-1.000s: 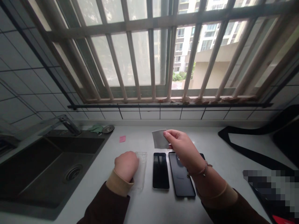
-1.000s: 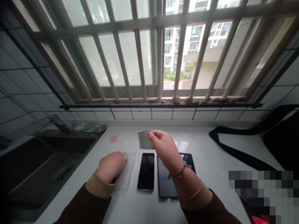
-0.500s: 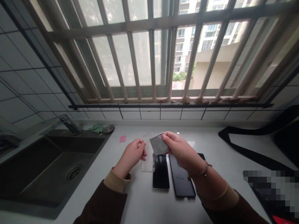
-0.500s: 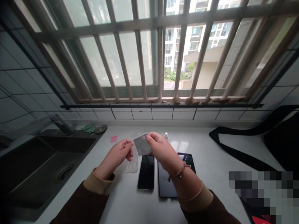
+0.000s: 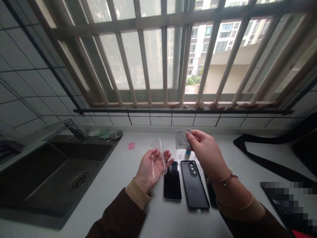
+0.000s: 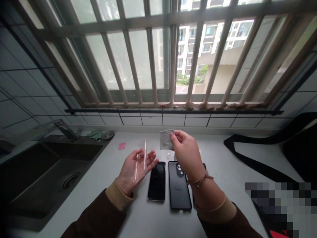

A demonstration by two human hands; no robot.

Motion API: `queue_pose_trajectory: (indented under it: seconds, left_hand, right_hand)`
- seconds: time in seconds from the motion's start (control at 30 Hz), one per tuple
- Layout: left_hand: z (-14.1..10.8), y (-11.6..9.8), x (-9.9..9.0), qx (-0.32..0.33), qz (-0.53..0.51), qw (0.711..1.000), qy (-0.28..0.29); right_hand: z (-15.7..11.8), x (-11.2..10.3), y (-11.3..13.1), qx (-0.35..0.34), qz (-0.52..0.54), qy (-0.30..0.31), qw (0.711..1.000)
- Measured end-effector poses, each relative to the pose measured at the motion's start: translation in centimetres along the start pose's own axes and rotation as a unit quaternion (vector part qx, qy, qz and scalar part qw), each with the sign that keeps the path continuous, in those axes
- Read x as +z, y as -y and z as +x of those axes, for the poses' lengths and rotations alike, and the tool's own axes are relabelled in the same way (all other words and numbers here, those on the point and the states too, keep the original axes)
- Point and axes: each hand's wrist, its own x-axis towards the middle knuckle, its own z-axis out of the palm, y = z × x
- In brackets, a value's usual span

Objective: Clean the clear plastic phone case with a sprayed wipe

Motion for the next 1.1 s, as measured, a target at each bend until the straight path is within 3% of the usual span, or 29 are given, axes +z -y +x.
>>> queue_pose_trajectory:
  seconds: [0.07,0.2,0.27,0.4,0.47,0.57,0.83,1.1]
  left_hand:
    - [-0.3,0.4,0.2,-0.011,-0.020,0.999,0.037]
    - [-0.9,1.2,0.3,-0.035,0.008,0.994,0.105]
    - [-1.1,1.7,0.3,-0.056,0.023,0.989,0.135]
    - [-1.1,2.7,0.5,-0.048,0.048,0.982,0.174]
    - [-1.0,3.1,0.5,-0.037,0.059,0.983,0.170]
    - [-0.9,3.4,0.5,-0.027,0.067,0.984,0.166]
    - [-0.5,3.4,0.0,0.010,0.030,0.984,0.177]
    - [-0.6,3.2,0.2,0.021,0.007,0.987,0.160]
  right_hand:
    - [0.1,-0.7,0.5,-0.066,-0.106,-0.053,0.991]
    - [-0.7,-0.5,0.8,-0.177,-0.308,-0.115,0.928]
    - [-1.2,0.2,0.3,-0.226,-0.377,-0.077,0.895]
    - [-1.8,2.1,-1.5,-0.315,-0.437,0.109,0.836]
    - [-1.9,3.0,-2.2,-0.343,-0.431,0.160,0.819]
    - [-2.0,3.8,-2.7,-0.362,-0.416,0.169,0.817]
    - [-2.8,4.9,-3.2,-0.362,-0.351,0.135,0.853]
    - [-2.7,4.9,-3.6,-0.392,-0.368,0.180,0.824]
